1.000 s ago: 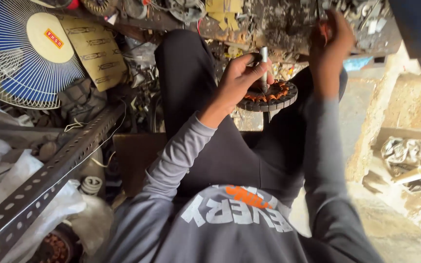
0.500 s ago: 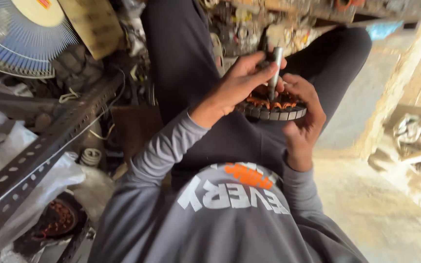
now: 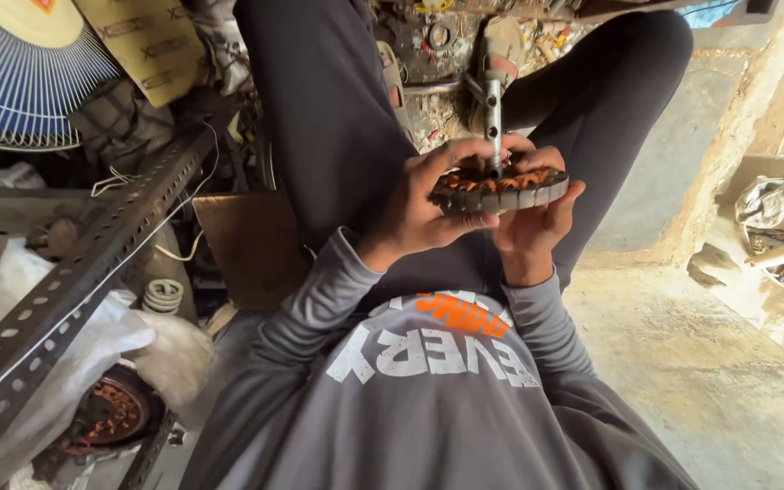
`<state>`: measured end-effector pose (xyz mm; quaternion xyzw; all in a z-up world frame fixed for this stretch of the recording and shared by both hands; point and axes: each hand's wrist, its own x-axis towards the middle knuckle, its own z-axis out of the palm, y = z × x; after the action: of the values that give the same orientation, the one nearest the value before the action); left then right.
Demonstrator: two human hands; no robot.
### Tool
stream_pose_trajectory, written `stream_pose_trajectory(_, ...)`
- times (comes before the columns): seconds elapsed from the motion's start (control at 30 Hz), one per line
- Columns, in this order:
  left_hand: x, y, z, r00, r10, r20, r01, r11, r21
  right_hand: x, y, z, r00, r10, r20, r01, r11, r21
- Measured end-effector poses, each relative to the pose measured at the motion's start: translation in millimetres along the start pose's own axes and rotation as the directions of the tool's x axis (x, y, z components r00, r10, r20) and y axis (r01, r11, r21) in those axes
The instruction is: Repairing a fan motor stator by manipulating coils and connecting wires.
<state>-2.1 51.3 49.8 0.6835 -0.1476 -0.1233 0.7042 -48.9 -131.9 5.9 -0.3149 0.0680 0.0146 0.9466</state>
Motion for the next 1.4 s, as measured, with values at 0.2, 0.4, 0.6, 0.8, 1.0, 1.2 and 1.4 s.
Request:
stream_pose_trajectory(0.2,4.4,18.0,-3.5,0.996,0.030,-0.088,-0.028,0.999,0.030,9.9,-26.6,47.5,0.963,-0.262,0.057,0.252,0.813,-0.526)
stream_pose_trajectory(0.4,9.7,19.4,-2.8,0.993,0.061,-0.105,-0.050,0.994,0.101,14.6,-34.9,39.9,0.838,-0.401,0.370,0.528,0.425,-0.735)
stream_pose_trajectory(0.6,18.8,14.6,-3.6,0.992,-0.046,-0.119,0.046,0.999,-0.004,27.9,-29.5,40.9,0.738,-0.442,0.509,0.619,0.143,-0.773)
stream_pose_trajectory(0.8,13.9,-4.3,1.1,0.979,-0.100,-0.175,0.101,0.995,-0.001,40.7,-22.8,40.6,0.755,-0.415,0.508,0.607,0.149,-0.780)
stream_pose_trajectory(1.0,17.6,-11.7,-3.7,0.970,-0.172,-0.174,0.174,0.985,-0.003,48.1,-23.9,42.1,0.787,-0.376,0.490,0.580,0.176,-0.795)
stream_pose_trajectory(1.2,23.0,-12.1,-2.5,0.970,-0.159,-0.181,0.146,0.986,-0.083,54.1,-21.6,41.1,0.789,-0.375,0.486,0.575,0.173,-0.800)
stream_pose_trajectory(1.4,26.8,-10.5,-0.9,0.959,-0.219,-0.179,0.205,0.974,-0.095,56.3,-22.3,33.8,0.804,-0.385,0.453,0.554,0.207,-0.806)
